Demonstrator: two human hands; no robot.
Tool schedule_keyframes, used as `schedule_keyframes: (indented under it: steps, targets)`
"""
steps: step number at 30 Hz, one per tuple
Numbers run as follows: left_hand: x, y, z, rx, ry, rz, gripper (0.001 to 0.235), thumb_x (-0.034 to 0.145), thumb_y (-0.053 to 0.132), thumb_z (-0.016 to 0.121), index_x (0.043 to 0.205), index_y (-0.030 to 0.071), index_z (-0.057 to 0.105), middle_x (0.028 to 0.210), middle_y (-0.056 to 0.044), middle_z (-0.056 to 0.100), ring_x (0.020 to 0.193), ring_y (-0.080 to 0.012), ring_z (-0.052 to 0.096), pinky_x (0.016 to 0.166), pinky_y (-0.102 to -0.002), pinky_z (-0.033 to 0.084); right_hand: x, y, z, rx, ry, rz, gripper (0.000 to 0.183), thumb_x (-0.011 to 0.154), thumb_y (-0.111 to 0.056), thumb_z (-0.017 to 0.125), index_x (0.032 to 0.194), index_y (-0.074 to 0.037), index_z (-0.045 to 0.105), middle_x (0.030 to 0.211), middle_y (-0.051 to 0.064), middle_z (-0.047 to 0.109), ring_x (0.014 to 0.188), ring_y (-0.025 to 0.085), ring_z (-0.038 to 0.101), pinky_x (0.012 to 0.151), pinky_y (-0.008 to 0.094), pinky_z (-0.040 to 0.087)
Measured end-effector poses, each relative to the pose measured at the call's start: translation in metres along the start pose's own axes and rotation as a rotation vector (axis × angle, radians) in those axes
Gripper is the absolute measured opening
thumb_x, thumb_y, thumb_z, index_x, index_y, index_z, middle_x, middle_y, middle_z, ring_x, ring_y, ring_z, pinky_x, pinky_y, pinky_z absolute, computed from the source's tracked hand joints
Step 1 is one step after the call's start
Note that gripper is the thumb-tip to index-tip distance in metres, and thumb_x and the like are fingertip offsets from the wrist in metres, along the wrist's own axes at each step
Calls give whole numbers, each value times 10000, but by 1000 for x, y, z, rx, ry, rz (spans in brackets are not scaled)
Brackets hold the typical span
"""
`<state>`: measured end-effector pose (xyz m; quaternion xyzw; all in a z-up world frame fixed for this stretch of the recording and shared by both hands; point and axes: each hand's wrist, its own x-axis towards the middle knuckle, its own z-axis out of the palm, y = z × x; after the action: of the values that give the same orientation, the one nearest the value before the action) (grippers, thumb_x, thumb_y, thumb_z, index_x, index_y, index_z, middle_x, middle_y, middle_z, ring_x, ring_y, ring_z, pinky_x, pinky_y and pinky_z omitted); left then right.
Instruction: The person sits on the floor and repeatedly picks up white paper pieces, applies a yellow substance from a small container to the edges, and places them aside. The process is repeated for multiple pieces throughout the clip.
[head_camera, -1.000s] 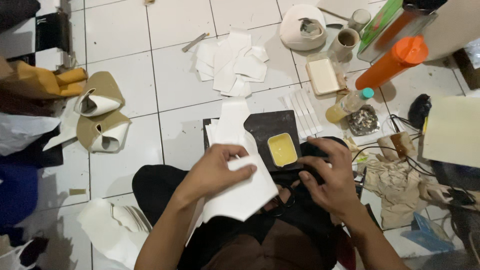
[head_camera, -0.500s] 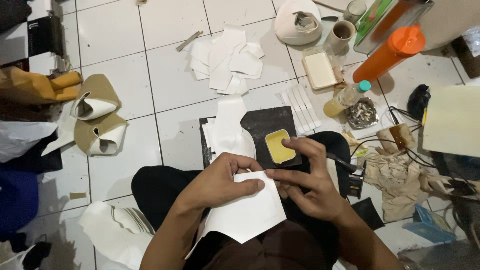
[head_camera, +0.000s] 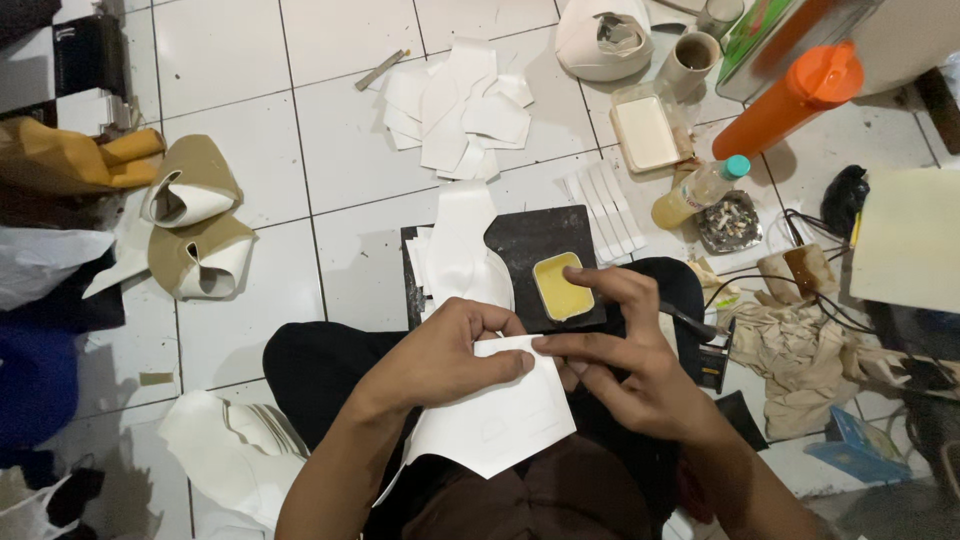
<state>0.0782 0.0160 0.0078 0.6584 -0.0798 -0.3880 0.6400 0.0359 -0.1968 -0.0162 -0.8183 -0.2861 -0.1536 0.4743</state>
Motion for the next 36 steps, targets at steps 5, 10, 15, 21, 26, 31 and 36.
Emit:
schedule_keyframes:
  steps: [5,10,15,21,26,31,36]
  targets:
    - [5,-16,-7,-99,-67,45,119,772,77,629,811,-35,624,524,-130,623,443,-141,591,387,-225,493,3,-4,-8,303,-117,114,223,842,-109,568,976,-125,745,1343,204,452,1205,358,369,923,411,344]
    - [1,-9,-11,-285,-168,-3,85,862,153,604,864,97,540,715,40,522,659,-52,474,636,-215,384,4,-19,-14,209,-184,213,197,879,-137,573,982,-217,722,1390,102,436,1220,247,390,964,354,359]
    - [0,3,-9,-310,-201,15,318,872,143,544,1159,22,610,1067,-47,674,992,-141,623,972,-302,443,4,-24,-18,211,-189,189,186,886,-132,562,945,-193,728,1371,107,445,1184,254,391,972,368,357]
    - [8,-6,-21,-361,206,-391,722,729,175,628,1417,48,448,1098,-141,675,840,-203,648,677,-286,520,-2,-25,-28,305,-160,165,213,907,-198,515,876,-185,726,1352,171,474,1193,280,396,966,386,349]
    - [25,-23,-54,-653,810,88,59,799,169,616,808,121,582,788,-23,622,688,-155,596,629,-274,472,-27,-1,-13,756,365,296,574,848,-366,604,1258,-43,367,1354,320,438,1128,304,522,1004,366,424]
    - [30,-14,-63,-1056,1004,37,250,831,151,571,1014,-7,636,914,-90,673,815,-208,641,718,-318,537,-22,-20,16,616,155,499,1208,527,-65,680,1463,-201,-73,1188,229,537,1030,302,622,860,362,490]
    - [8,-26,-55,-1300,628,266,476,913,177,460,1357,5,460,1239,-116,641,846,-196,635,713,-297,532,3,-23,25,288,458,562,912,734,-44,688,1456,-35,132,1580,148,97,1405,178,235,1098,249,244]
